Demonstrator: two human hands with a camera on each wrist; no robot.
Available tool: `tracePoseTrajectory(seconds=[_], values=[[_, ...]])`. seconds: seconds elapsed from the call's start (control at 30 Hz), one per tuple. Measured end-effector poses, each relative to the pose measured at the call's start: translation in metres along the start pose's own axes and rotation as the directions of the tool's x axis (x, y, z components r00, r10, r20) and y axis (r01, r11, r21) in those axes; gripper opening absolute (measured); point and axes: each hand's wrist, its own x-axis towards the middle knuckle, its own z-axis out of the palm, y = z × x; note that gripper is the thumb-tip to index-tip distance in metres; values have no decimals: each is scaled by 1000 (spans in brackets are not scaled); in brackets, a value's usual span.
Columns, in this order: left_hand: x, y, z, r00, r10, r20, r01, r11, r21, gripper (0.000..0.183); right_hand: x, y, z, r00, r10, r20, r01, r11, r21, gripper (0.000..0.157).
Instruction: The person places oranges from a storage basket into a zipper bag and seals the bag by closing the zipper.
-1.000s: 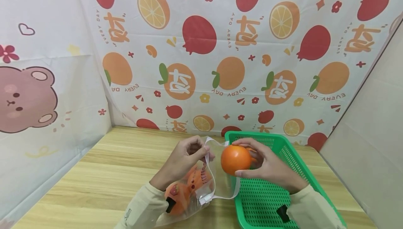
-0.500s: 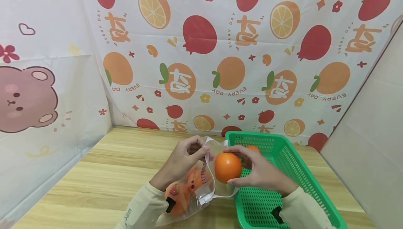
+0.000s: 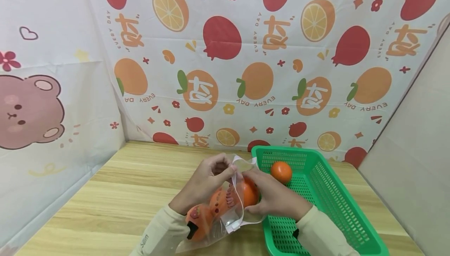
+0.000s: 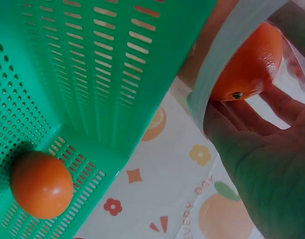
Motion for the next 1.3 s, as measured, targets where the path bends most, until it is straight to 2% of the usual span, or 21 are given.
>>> tracePoseTrajectory(seconds=[0.1, 0.23, 0.3, 0.4, 0.47, 0.53, 0.63, 0.7, 0.8, 0.97, 1.2, 1.3], values=[[0, 0, 1, 1000, -4, -9, 4, 1000, 14, 12, 4, 1, 4, 1000, -19, 20, 19, 1000, 0, 76], [0, 1, 1, 1000, -8, -8, 8, 1000, 12, 12, 7, 3, 9, 999, -33, 21, 34, 997, -69, 91], [0, 1, 1, 1000, -10, -8, 11, 1000, 16, 13, 8, 3, 12, 999, -27, 21, 29, 995, -98, 93], [0, 1, 1, 1000, -17, -12, 17, 1000, 23, 12, 8, 2, 14, 1000, -7, 7, 8, 991, -137, 83], [0, 2, 1, 1000, -23, -16, 23, 999, 27, 12, 9, 1, 16, 1000, -15, -4, 14, 987, -161, 73], [-1, 2, 1, 999, -26, -19, 26, 999, 28, 12, 10, 1, 18, 999, -37, -21, 32, 980, -196, 69], [-1, 2, 1, 999, -25, -22, 26, 999, 30, 12, 11, 1, 20, 995, -84, -48, 68, 961, -267, 79], [-1, 1, 1, 1000, -21, -23, 22, 999, 26, 13, 12, 2, 22, 993, -96, -62, 73, 950, -303, 88], [-1, 1, 1, 1000, -17, -25, 18, 1000, 24, 13, 13, 4, 25, 992, -99, -79, 67, 939, -338, 92], [-2, 0, 0, 999, -23, -26, 24, 999, 26, 12, 14, 5, 29, 991, -81, -106, 33, 920, -391, 85], [-1, 1, 0, 999, -30, -29, 31, 999, 23, 12, 17, 3, 30, 991, -42, -126, -17, 901, -434, 65], [-1, 1, 0, 999, -25, -28, 26, 999, 29, 12, 17, 3, 30, 989, -64, -133, -5, 884, -467, 69]])
